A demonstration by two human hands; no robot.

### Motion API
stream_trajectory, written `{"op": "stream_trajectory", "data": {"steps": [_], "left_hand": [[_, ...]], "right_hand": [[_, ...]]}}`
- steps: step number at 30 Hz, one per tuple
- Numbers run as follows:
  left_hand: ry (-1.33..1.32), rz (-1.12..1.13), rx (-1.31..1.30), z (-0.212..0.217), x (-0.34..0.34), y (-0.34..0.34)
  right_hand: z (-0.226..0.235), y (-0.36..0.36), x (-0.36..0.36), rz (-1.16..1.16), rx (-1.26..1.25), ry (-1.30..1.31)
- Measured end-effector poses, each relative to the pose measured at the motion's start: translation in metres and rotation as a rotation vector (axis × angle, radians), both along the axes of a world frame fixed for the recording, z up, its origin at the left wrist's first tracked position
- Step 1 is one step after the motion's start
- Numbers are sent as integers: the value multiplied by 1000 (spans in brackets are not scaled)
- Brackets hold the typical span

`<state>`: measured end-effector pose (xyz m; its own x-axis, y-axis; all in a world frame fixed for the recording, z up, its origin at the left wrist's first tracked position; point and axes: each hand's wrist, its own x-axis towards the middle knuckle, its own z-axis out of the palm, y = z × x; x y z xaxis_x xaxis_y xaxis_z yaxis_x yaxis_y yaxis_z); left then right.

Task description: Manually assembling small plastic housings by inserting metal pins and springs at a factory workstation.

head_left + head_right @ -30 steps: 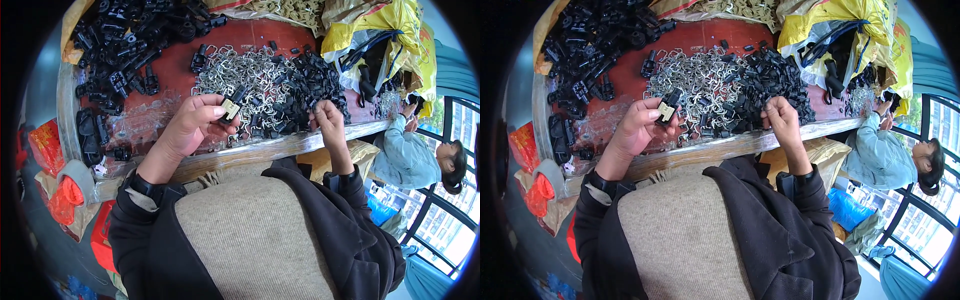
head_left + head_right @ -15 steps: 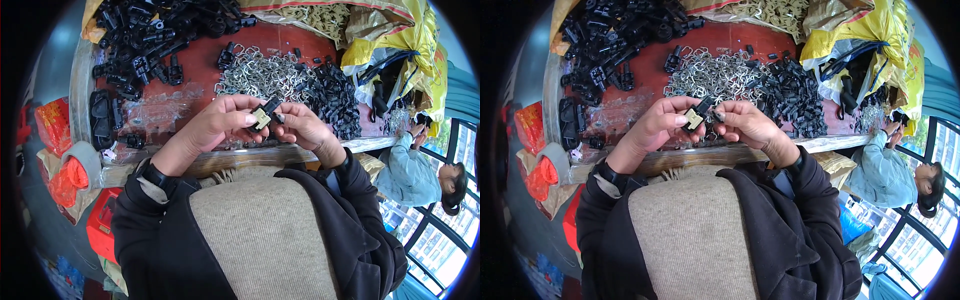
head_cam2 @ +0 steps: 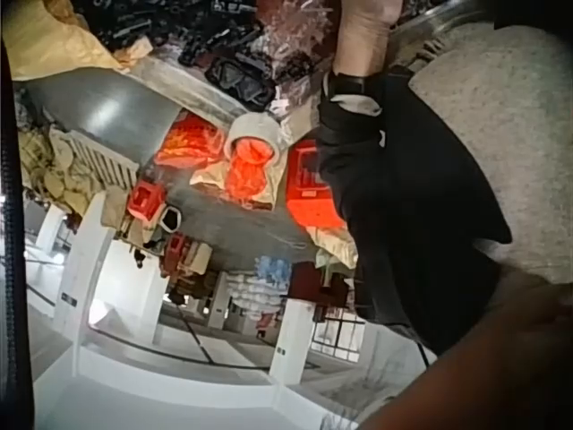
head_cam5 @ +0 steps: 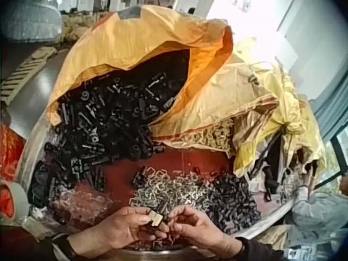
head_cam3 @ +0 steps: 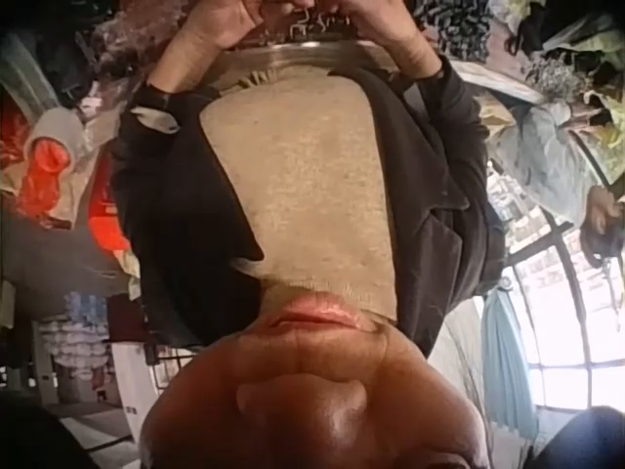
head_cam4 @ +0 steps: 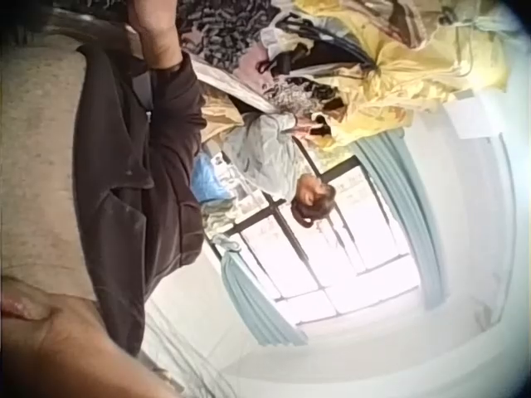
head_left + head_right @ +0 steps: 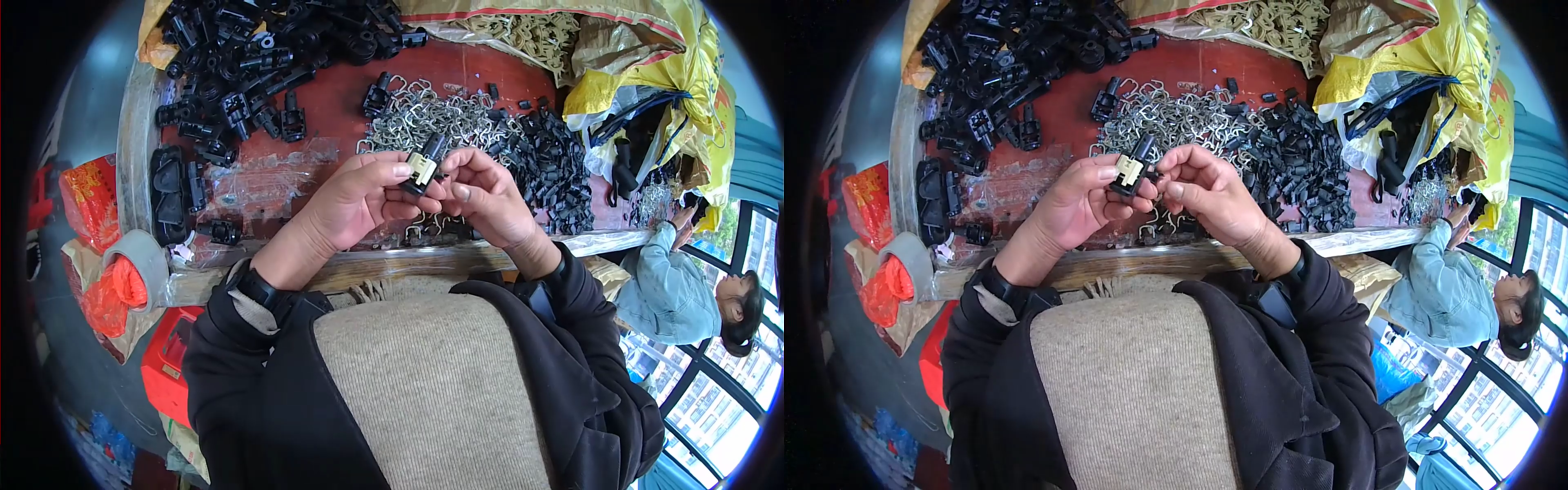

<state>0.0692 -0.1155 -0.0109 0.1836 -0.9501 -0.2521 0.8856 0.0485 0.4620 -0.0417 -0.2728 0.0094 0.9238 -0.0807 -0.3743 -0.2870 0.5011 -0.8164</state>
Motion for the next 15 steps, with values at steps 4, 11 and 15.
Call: {"op": "stream_trajectory", "data": {"steps": [4,11,15], "left_hand": [[39,17,-5,-1,0,1],[48,70,-25,1,1,0],[4,180,28,-3,1,-1]], "right_hand": [[-8,-4,2,91,-605,-212],[-8,-10,5,138,-615,-128],[-11,-13,6,25,-65,-5]]}}
